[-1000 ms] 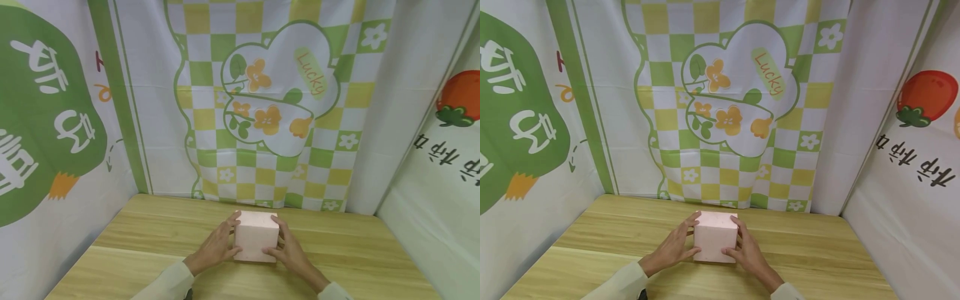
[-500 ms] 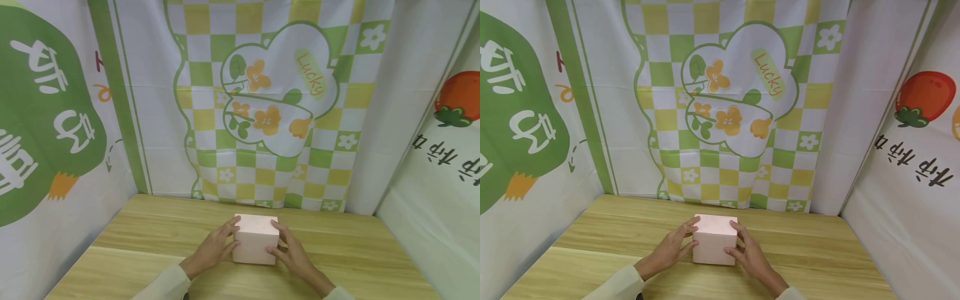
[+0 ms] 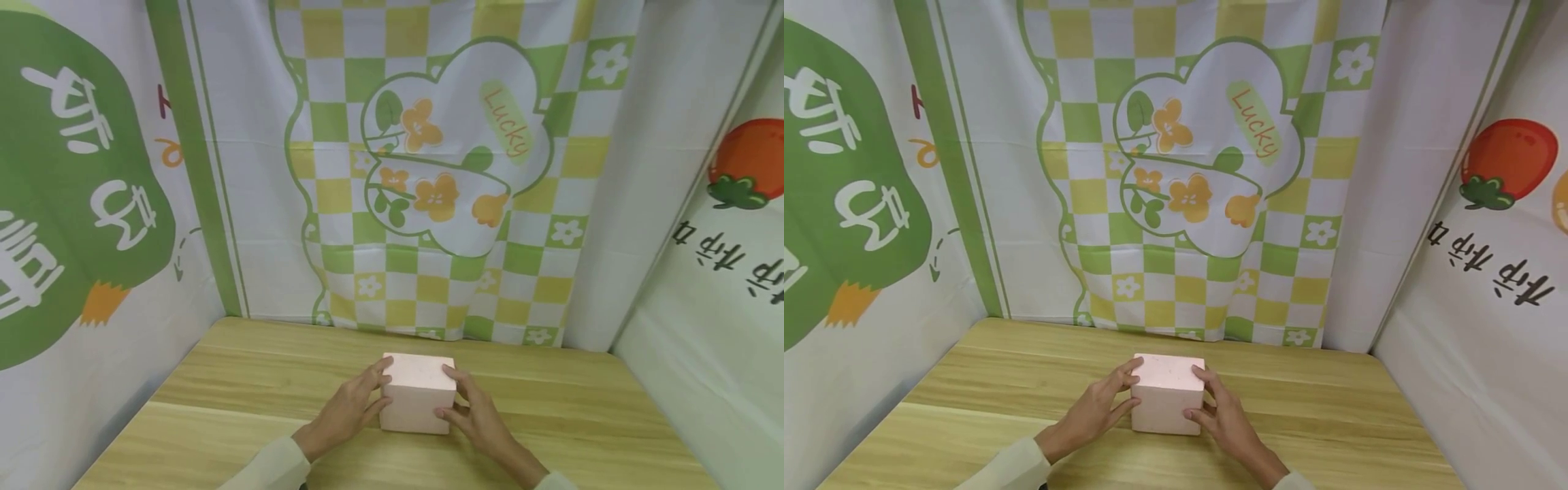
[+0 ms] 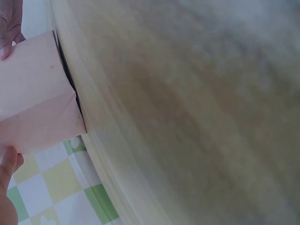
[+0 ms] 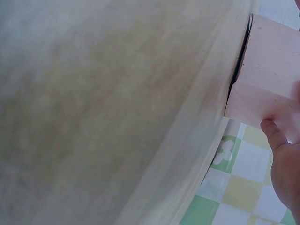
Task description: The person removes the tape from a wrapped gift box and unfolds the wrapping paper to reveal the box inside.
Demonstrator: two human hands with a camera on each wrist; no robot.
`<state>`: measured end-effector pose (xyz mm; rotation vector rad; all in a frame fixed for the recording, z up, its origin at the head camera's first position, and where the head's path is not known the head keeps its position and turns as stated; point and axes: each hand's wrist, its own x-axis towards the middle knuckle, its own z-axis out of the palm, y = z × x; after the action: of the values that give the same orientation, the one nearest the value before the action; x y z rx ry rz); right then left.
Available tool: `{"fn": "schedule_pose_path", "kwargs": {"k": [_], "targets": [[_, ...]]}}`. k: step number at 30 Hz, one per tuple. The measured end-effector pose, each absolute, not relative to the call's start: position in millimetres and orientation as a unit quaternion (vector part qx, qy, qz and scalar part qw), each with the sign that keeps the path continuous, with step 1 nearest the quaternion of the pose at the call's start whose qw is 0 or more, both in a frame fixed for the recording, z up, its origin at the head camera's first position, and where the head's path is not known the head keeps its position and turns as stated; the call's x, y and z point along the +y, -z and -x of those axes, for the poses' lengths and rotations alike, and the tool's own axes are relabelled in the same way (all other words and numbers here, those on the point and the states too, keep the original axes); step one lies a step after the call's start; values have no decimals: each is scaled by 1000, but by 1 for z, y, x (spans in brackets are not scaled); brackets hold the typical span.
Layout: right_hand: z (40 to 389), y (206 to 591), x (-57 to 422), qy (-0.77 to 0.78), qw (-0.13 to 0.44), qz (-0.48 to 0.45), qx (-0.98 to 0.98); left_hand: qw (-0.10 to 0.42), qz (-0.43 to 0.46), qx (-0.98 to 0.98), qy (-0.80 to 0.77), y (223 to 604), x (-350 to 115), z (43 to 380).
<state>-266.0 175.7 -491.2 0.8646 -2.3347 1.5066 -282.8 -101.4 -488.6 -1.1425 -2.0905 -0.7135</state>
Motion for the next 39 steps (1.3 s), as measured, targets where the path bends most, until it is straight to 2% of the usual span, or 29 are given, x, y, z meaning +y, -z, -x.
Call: {"fn": "schedule_pose_path", "kwargs": {"k": [9,12,15,21,25,31,39], "targets": [[264,488,175,-497,117,-248,-823,306,435,-797,286,484,-99,283],[265,484,176,-511,98,-233,-821,278,424,-804,311,479,-98,283],[266,480,177,-514,84,-229,-822,221,392,-823,346,474,-99,282],[267,472,177,-490,83,-193,-846,47,311,-852,418,460,-104,284],[267,468,176,-537,48,-162,-826,-19,325,-841,432,452,-110,287],[267,463,179,-583,0,-170,-795,-34,343,-818,461,451,-113,287],[269,461,182,-595,-10,-188,-781,-21,333,-796,505,452,-110,286]]}}
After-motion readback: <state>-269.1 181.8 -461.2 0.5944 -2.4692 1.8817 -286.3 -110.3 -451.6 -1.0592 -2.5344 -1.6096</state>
